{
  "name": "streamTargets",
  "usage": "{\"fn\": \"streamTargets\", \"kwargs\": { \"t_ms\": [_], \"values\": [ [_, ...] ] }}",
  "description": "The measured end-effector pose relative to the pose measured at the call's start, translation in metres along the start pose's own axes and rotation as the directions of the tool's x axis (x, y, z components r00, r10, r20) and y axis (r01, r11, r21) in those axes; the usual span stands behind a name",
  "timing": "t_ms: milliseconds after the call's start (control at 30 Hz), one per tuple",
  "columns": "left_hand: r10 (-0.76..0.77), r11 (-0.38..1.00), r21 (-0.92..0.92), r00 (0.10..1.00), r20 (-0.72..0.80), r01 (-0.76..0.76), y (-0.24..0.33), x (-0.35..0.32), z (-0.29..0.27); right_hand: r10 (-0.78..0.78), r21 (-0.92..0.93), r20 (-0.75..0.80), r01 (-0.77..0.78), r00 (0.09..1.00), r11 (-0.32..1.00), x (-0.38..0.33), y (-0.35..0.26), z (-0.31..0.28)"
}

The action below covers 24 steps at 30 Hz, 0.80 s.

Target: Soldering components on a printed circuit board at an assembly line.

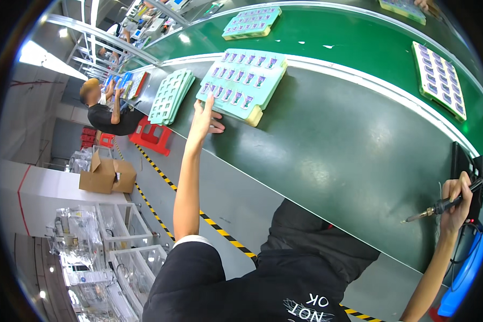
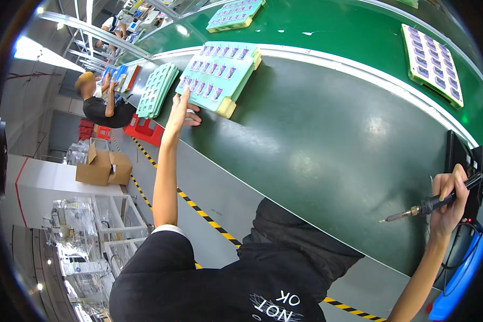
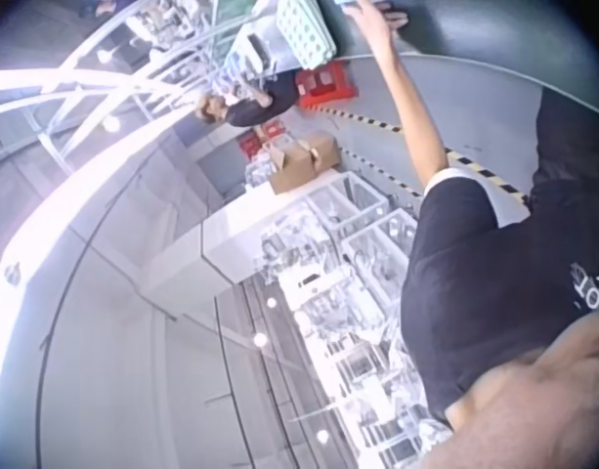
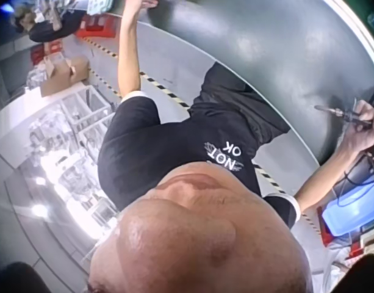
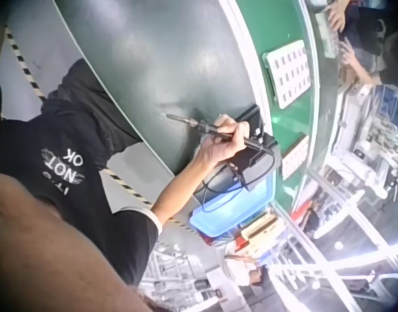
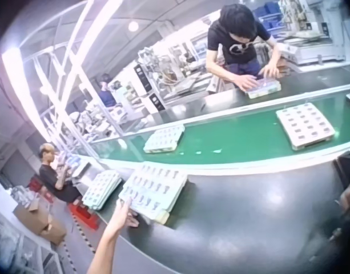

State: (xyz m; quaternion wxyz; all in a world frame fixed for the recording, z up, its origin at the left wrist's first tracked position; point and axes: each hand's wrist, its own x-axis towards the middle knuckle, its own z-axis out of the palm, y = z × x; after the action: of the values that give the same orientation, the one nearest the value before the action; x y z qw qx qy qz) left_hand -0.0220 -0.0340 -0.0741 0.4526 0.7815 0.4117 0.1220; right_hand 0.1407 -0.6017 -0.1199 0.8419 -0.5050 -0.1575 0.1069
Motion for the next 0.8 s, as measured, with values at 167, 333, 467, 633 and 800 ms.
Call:
{"fn": "streamTargets", "kwargs": {
  "t_ms": [167, 333, 467, 633, 800],
  "values": [
    [0.091, 0.976, -0.199, 0.996, 0.022, -0.085, -0.006, 0.005, 0.016, -0.001, -0.008, -0.003, 0.001, 1.000, 1.000, 0.014, -0.002, -0.007],
    [0.234, 0.775, -0.588, 0.969, -0.075, -0.233, -0.015, 0.013, 0.034, 0.021, 0.010, -0.010, -0.021, 1.000, 1.000, 0.045, -0.005, -0.016],
    [0.234, 0.585, -0.725, 0.931, -0.278, -0.364, -0.018, 0.022, 0.041, 0.017, 0.028, 0.015, -0.017, 1.000, 0.999, 0.066, -0.008, -0.022],
    [0.318, 0.569, -0.694, 0.896, -0.309, -0.441, -0.005, 0.001, 0.050, 0.030, -0.023, 0.012, -0.030, 0.999, 0.999, 0.072, -0.023, -0.016],
    [0.451, 0.623, -0.604, 0.859, -0.242, -0.497, 0.041, -0.016, 0.050, 0.024, -0.041, 0.042, -0.023, 0.999, 0.999, 0.067, -0.043, 0.003]
  ]
}}
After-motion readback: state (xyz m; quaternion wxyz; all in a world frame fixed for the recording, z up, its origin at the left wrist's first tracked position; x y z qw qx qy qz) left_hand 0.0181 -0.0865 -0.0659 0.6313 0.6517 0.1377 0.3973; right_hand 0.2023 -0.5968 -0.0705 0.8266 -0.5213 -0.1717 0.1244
